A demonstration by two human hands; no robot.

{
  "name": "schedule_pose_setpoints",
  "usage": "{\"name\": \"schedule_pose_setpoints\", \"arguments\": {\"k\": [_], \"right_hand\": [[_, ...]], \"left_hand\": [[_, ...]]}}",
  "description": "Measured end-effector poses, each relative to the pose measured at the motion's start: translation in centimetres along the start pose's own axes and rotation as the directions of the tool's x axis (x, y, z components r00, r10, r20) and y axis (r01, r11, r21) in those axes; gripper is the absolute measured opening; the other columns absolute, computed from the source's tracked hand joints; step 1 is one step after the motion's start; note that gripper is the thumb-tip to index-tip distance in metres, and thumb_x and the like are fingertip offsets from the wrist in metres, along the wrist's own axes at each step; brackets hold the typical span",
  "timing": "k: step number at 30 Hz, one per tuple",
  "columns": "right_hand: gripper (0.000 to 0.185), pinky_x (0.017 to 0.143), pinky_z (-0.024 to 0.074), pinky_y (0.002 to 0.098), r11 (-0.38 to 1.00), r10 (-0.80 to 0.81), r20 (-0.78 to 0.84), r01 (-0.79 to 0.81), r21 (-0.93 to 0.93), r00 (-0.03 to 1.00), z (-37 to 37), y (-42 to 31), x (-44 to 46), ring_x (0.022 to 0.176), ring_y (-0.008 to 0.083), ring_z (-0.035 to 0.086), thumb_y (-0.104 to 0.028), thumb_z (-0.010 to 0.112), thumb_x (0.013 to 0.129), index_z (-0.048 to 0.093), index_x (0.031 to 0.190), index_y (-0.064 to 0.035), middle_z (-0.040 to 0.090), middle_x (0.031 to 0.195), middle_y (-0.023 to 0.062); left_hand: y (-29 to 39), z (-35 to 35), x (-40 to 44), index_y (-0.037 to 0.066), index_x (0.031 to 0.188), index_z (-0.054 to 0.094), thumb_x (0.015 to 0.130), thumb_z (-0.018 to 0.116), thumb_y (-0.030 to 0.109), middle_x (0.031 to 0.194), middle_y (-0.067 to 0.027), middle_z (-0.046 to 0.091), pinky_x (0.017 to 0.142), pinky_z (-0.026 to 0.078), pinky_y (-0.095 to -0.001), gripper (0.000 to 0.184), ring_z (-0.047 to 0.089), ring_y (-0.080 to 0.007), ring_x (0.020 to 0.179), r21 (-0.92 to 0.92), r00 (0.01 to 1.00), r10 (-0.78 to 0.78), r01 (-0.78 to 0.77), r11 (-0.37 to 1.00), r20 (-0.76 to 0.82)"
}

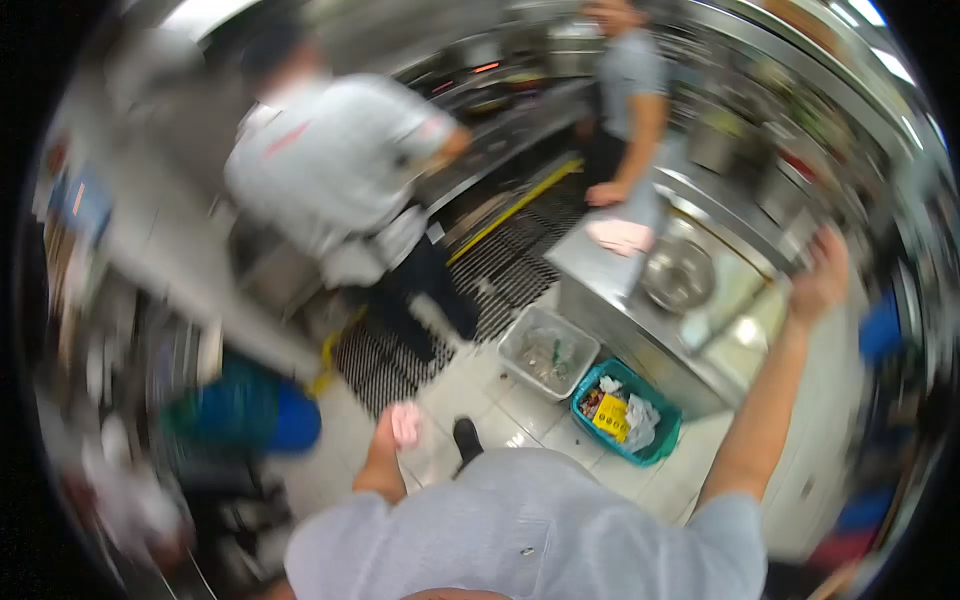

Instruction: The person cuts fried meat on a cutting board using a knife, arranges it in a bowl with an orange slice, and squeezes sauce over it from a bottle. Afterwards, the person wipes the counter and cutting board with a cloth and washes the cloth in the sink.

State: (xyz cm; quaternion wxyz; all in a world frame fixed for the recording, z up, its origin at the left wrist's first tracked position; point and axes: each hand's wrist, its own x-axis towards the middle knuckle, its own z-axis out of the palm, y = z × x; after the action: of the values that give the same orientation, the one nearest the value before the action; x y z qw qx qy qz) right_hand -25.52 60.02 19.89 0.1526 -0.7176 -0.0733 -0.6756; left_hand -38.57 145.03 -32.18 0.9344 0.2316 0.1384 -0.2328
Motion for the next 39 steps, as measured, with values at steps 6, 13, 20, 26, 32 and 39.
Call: {"name": "schedule_pose_setpoints", "arguments": {"k": [6, 13, 20, 26, 32, 39], "right_hand": [[0.018, 0.091, 0.0644, 0.0468, 0.976, -0.08, -0.227, 0.123, 0.181, 0.971, 3.4, 2.7, -0.5, 0.102, 0.0352, 0.081, -0.018, 0.073, 0.109, 0.084, 0.101, -0.0064, 0.085, 0.104, 0.0121], [0.034, 0.092, 0.0612, 0.0386, 0.998, 0.006, -0.102, 0.001, 0.067, 0.995, 3.3, -0.2, 1.7, 0.101, 0.0307, 0.079, -0.022, 0.065, 0.112, 0.086, 0.107, 0.004, 0.083, 0.107, 0.0191], [0.039, 0.1, 0.0549, 0.0407, 0.979, 0.144, 0.219, -0.171, 0.11, 0.965, 0.7, -2.4, 0.9, 0.111, 0.0292, 0.072, -0.024, 0.055, 0.119, 0.083, 0.12, 0.0041, 0.077, 0.123, 0.0179], [0.037, 0.107, 0.0551, 0.0413, 0.939, 0.107, 0.447, -0.239, 0.248, 0.888, 1.4, 2.6, 1.0, 0.117, 0.0284, 0.072, -0.017, 0.05, 0.119, 0.08, 0.122, 0.0036, 0.078, 0.125, 0.0156], [0.034, 0.075, 0.0485, 0.0349, 0.959, 0.176, 0.375, -0.245, 0.143, 0.91, 0.3, -6.7, 3.8, 0.077, 0.0177, 0.063, -0.034, 0.074, 0.107, 0.085, 0.103, -0.0015, 0.076, 0.084, 0.0076], [0.051, 0.103, 0.0481, 0.0492, 0.942, 0.317, 0.288, -0.334, 0.012, 0.904, -0.3, -6.2, 2.7, 0.107, 0.0296, 0.058, -0.055, 0.08, 0.098, 0.081, 0.082, -0.0056, 0.073, 0.079, 0.0054]], "left_hand": [[-8.7, 3.7, -13.2, 0.017, 0.12, 0.074, 0.11, 0.05, 0.059, 0.107, -0.0099, 0.079, 0.082, 0.061, -0.0602, 0.05, 0.073, -0.0316, 0.088, -0.069, 0.874, 0.102, -0.153, 0.986, -0.476], [-16.7, 0.0, -24.9, 0.016, 0.129, 0.069, 0.111, 0.047, 0.059, 0.112, -0.01, 0.076, 0.085, 0.061, -0.0626, 0.051, 0.072, -0.0306, 0.095, -0.16, 0.648, 0.134, -0.374, 0.914, -0.749], [-16.4, -2.3, -27.6, 0.013, 0.128, 0.069, 0.112, 0.046, 0.048, 0.114, -0.0119, 0.074, 0.087, 0.061, -0.0591, 0.045, 0.072, -0.0291, 0.099, -0.165, 0.649, 0.227, -0.485, 0.859, -0.726], [-9.1, 2.6, -20.8, 0.014, 0.112, 0.071, 0.11, 0.048, 0.048, 0.103, -0.0074, 0.073, 0.073, 0.06, -0.0458, 0.041, 0.071, -0.0277, 0.088, -0.018, 0.754, 0.219, -0.293, 0.956, -0.619], [-5.0, 8.0, -10.1, 0.011, 0.102, 0.068, 0.099, 0.064, 0.035, 0.09, -0.0071, 0.068, 0.061, 0.058, -0.048, 0.024, 0.068, -0.0273, 0.072, 0.761, 0.973, 0.174, -0.001, 0.649, -0.148], [-6.0, 16.5, -0.5, 0.013, 0.094, 0.054, 0.106, 0.052, 0.019, 0.084, -0.0077, 0.057, 0.053, 0.049, -0.0524, 0.013, 0.057, -0.0276, 0.07, 0.55, 0.95, 0.264, -0.133, 0.825, -0.166]]}}
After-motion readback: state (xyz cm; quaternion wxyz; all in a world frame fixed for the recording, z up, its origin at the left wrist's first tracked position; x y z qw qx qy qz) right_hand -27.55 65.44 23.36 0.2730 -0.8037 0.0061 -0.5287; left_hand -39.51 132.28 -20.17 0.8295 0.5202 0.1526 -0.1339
